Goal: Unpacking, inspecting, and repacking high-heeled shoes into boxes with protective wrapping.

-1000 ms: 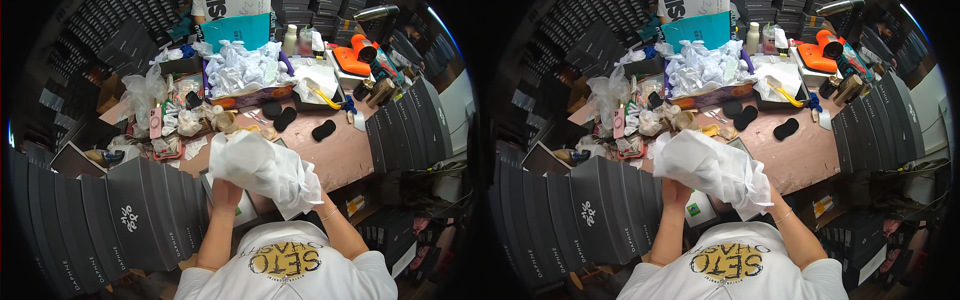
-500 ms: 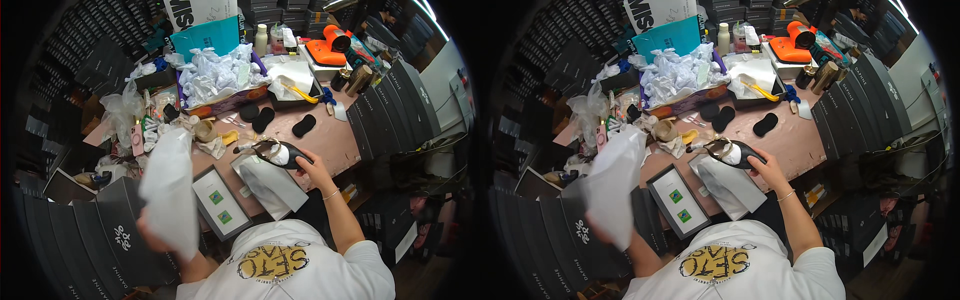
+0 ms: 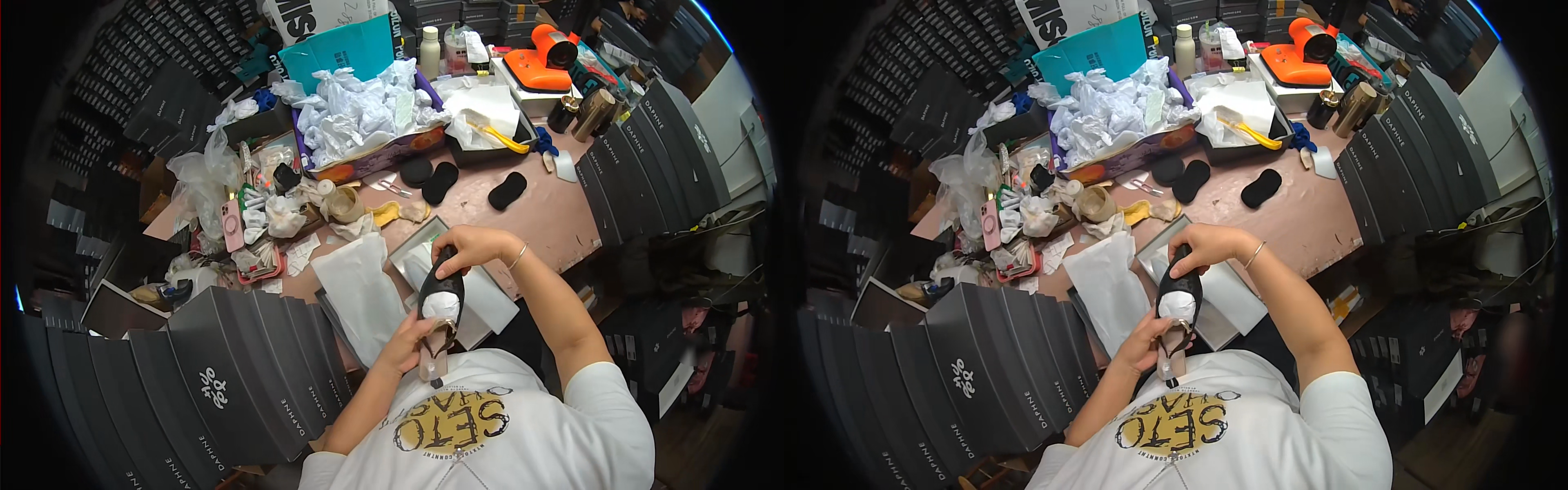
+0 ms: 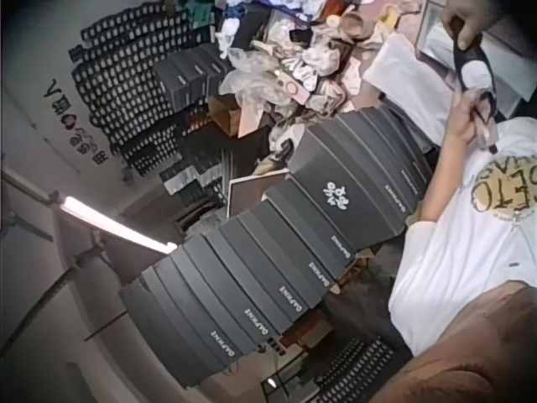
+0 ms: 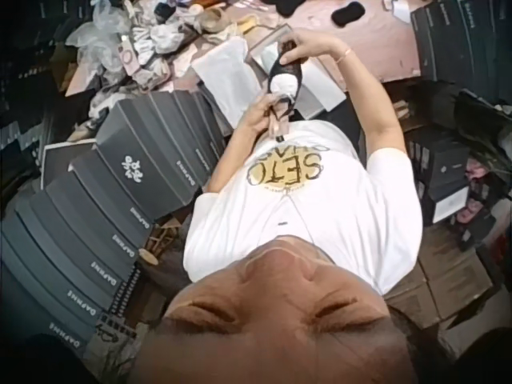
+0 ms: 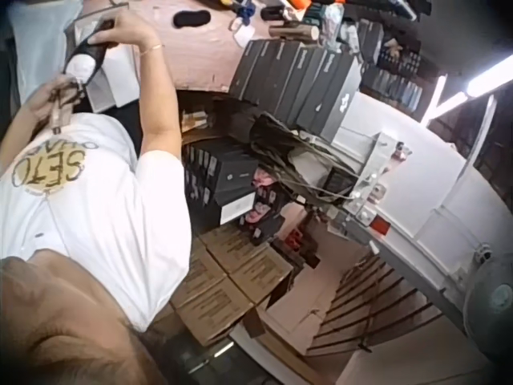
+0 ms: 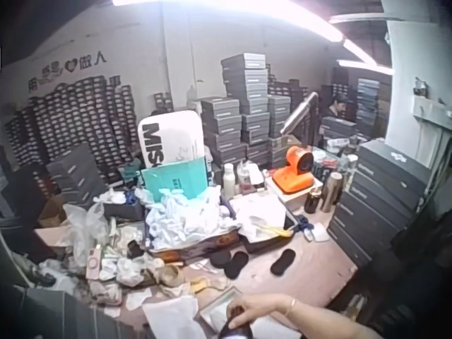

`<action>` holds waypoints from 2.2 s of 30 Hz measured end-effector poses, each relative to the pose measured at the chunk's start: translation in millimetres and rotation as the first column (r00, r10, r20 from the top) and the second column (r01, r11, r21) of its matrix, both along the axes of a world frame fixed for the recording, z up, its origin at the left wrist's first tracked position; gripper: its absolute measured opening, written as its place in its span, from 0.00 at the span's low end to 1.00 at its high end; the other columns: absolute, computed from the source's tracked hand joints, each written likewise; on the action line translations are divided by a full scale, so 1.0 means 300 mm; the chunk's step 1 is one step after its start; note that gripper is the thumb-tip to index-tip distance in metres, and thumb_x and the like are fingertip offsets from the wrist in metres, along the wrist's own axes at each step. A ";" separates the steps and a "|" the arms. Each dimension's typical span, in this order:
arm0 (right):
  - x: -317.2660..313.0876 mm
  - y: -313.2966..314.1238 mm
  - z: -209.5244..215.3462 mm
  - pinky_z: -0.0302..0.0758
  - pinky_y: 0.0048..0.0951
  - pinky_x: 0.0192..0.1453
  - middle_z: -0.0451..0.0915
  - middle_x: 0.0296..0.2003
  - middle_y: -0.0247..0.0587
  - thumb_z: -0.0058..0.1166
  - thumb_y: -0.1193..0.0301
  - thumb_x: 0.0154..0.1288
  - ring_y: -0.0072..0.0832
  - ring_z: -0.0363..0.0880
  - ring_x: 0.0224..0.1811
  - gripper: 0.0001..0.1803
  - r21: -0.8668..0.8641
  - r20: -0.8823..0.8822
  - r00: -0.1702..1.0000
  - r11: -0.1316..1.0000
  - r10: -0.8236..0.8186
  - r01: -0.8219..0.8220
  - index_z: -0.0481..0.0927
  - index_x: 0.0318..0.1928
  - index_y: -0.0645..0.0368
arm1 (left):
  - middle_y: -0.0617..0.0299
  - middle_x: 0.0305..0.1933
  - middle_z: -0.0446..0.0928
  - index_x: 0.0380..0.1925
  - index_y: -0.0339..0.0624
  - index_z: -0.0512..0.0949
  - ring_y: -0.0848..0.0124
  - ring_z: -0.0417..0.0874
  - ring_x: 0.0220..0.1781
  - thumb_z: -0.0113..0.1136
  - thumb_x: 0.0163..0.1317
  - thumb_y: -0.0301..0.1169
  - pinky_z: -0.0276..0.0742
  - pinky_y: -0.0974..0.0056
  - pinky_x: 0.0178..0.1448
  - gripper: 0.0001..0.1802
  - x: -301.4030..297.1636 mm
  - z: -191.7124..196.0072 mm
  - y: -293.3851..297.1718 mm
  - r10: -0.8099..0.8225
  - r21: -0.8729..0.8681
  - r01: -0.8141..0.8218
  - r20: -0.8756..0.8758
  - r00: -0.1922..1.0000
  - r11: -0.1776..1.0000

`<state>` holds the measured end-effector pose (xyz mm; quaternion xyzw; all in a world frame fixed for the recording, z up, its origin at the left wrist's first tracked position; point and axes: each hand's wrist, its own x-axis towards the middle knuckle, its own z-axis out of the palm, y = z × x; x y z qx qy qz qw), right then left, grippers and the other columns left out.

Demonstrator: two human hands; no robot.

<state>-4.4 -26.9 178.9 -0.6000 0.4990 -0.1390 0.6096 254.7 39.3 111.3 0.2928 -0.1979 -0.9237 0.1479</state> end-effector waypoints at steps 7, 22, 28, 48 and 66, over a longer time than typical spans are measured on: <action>0.270 0.257 0.005 0.75 0.36 0.43 0.74 0.37 0.44 0.68 0.60 0.49 0.43 0.75 0.41 0.25 -0.695 -0.193 0.899 0.702 -0.392 0.157 0.76 0.46 0.58 | 0.53 0.52 0.72 0.63 0.46 0.57 0.61 0.80 0.51 0.57 0.59 0.21 0.82 0.56 0.54 0.32 0.040 0.037 0.122 0.287 -0.056 -0.287 -0.021 0.958 0.956; 0.215 0.179 -0.223 0.75 0.41 0.49 0.79 0.43 0.57 0.57 0.64 0.61 0.52 0.78 0.42 0.20 -0.692 -0.107 0.878 0.669 -0.467 0.271 0.76 0.49 0.66 | 0.57 0.48 0.71 0.64 0.56 0.53 0.66 0.80 0.41 0.54 0.59 0.19 0.83 0.58 0.43 0.36 0.023 -0.013 0.105 0.499 -0.208 -0.459 0.239 0.833 0.864; 0.412 0.221 -0.212 0.50 0.50 0.69 0.71 0.51 0.53 0.31 0.46 0.72 0.45 0.65 0.58 0.33 -0.344 -0.113 0.994 0.939 -0.016 -0.024 0.70 0.54 0.65 | 0.55 0.61 0.62 0.67 0.55 0.43 0.64 0.69 0.61 0.44 0.61 0.22 0.68 0.57 0.63 0.36 0.027 -0.059 0.165 0.515 -0.104 -0.504 0.155 0.843 0.857; 0.491 0.312 -0.220 0.52 0.63 0.61 0.71 0.39 0.56 0.31 0.47 0.73 0.53 0.68 0.51 0.32 -0.433 -0.148 0.988 0.901 -0.052 -0.018 0.69 0.46 0.68 | 0.53 0.33 0.76 0.58 0.48 0.62 0.61 0.82 0.32 0.43 0.72 0.37 0.81 0.59 0.37 0.17 0.061 -0.122 -0.204 0.354 -0.210 -0.308 0.235 0.905 0.928; 0.413 0.411 -0.028 0.48 0.54 0.70 0.68 0.49 0.63 0.35 0.50 0.73 0.54 0.66 0.57 0.33 -0.495 -0.067 0.997 0.869 -0.044 0.005 0.66 0.54 0.74 | 0.58 0.32 0.75 0.57 0.41 0.63 0.68 0.80 0.33 0.42 0.71 0.32 0.80 0.64 0.39 0.17 0.012 0.057 -0.174 0.352 -0.333 -0.289 0.146 0.924 0.898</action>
